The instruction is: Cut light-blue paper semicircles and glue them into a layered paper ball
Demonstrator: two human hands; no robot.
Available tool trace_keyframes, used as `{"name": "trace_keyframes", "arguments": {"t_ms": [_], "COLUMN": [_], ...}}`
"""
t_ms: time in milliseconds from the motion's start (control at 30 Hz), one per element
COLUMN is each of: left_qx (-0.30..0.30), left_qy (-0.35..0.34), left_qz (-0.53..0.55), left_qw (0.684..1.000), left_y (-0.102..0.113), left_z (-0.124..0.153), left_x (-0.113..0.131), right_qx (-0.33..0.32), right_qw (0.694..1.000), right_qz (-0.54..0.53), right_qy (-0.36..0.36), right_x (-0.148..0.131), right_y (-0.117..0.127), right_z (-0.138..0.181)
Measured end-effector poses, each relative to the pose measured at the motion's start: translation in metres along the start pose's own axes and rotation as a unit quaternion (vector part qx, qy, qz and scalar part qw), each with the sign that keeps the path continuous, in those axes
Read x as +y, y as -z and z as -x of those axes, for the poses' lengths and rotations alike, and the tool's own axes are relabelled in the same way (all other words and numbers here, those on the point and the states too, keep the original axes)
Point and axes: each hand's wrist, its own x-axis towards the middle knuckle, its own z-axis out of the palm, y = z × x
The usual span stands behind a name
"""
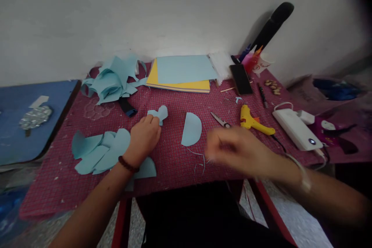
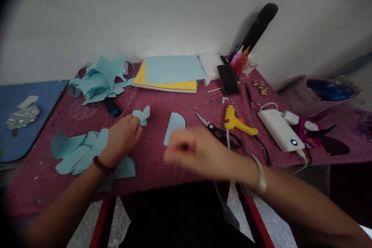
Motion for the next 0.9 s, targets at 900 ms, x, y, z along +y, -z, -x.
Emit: {"name": "trace_keyframes", "arguments": {"t_ms": [900], "left_qx": [-0.071], "left_qy": [0.133], "left_qz": [0.566], "left_qw": [0.811], "left_y": [-0.030], "left_z": [0.015], "left_x": [0.035], "right_qx": [0.116], "right_qw": [0.984], "right_qz": [-0.089], "right_qy": [-0.103], "right_x": [0.069], "right_y": [-0.024], "right_z": [-0.090]}}
